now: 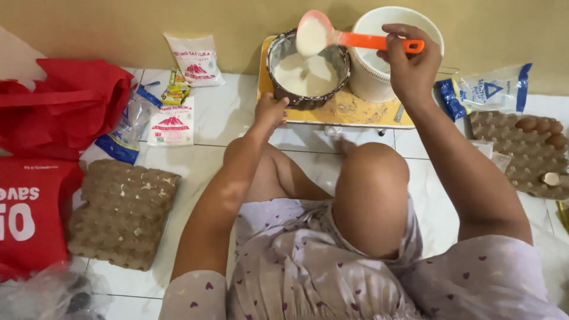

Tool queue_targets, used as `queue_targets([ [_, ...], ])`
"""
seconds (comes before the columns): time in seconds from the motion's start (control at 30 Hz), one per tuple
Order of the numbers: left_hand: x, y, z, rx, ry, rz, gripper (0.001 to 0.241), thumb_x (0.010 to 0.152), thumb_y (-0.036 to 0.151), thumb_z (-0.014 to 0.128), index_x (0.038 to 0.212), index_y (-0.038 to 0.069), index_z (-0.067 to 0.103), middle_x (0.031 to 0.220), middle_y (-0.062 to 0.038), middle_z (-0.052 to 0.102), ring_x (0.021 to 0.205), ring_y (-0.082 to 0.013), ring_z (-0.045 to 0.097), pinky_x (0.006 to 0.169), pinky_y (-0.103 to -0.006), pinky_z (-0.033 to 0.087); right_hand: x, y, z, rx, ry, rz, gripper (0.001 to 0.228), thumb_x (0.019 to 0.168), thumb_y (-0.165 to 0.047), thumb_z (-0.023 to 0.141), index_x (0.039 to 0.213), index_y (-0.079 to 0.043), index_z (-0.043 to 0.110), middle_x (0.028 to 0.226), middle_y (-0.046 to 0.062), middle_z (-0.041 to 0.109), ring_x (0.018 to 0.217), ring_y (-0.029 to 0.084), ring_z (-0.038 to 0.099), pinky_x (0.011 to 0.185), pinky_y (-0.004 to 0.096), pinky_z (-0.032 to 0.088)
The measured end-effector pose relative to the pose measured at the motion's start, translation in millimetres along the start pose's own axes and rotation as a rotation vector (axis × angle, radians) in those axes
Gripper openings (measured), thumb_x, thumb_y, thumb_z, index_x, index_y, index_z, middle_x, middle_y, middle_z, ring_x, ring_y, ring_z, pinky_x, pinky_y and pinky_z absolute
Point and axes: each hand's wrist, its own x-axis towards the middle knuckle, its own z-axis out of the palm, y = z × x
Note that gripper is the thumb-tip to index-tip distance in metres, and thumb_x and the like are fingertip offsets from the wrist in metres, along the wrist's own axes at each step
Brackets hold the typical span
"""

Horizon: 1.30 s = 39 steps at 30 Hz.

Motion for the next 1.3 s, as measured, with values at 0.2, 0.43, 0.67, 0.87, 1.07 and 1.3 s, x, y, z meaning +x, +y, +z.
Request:
queue_targets([
  [0.2,6.4,6.2,-0.9,0.089,-0.025,-0.017,0.022,0.095,0.027,0.062,0.112,0.014,0.06,0.104,-0.004,0.076,0.077,-0.013,0.069,0.058,-0.0284,0.057,-1.2,0.9,-7.9,-0.132,-0.162,-0.418,0.017,0.11,0.004,0.058,0.118,0.007,0.073,0.107,0.022,0.074,0.092,0.029,0.073,0.076,0.032,0.057],
  [0.43,67.8,-44.2,3.4,-0.016,-0.085,0.132,0.044,0.094,0.027,0.068,0.128,0.002,0.056,0.094,-0.012,0.077,0.068,-0.0159,0.071,0.052,-0.0268,0.064,-7.1,25.1,-18.6,-0.565,-0.304,-0.961,0.023,0.091,0.005,0.078,0.111,-0.005,0.083,0.098,0.018,0.078,0.09,0.036,0.076,0.082,0.045,0.064],
  [0.67,48.4,-62.1,-7.5,-0.488,-0.304,0.163,0.029,0.093,0.03,0.076,0.103,0.014,0.055,0.091,0.001,0.069,0.076,-0.009,0.069,0.066,-0.0199,0.061,-14.3,87.9,10.3,-0.531,-0.256,-0.918,0.022,0.089,-0.002,0.077,0.11,-0.008,0.078,0.094,0.012,0.076,0.087,0.032,0.076,0.079,0.039,0.064],
  [0.87,44.1,-75.9,-0.6,-0.602,-0.288,0.198,0.028,0.095,0.03,0.077,0.103,0.018,0.054,0.092,-0.001,0.073,0.074,-0.0115,0.073,0.063,-0.0216,0.062,-27.4,126.8,19.1,-0.411,-0.154,-0.495,0.01,0.099,-0.013,0.073,0.108,-0.014,0.077,0.097,0.005,0.078,0.089,0.03,0.075,0.075,0.041,0.059],
  [1.07,39.3,-78.9,4.8,-0.555,-0.195,0.221,0.028,0.096,0.033,0.075,0.107,0.018,0.053,0.093,-0.004,0.076,0.074,-0.0096,0.074,0.064,-0.0213,0.062,-32.2,97.6,29.4,-0.042,0.05,0.334,0.018,0.095,-0.016,0.067,0.109,-0.017,0.079,0.088,0.016,0.074,0.076,0.026,0.076,0.07,0.037,0.062],
  [1.3,38.7,-80.8,6.3,-0.478,-0.123,0.229,0.028,0.098,0.037,0.071,0.112,0.018,0.055,0.099,-0.006,0.077,0.078,-0.0097,0.073,0.066,-0.0221,0.061,-20.5,86.5,7.4,0.239,0.111,0.496,0.025,0.096,-0.014,0.062,0.118,-0.008,0.073,0.085,0.014,0.071,0.074,0.023,0.078,0.072,0.034,0.068],
])
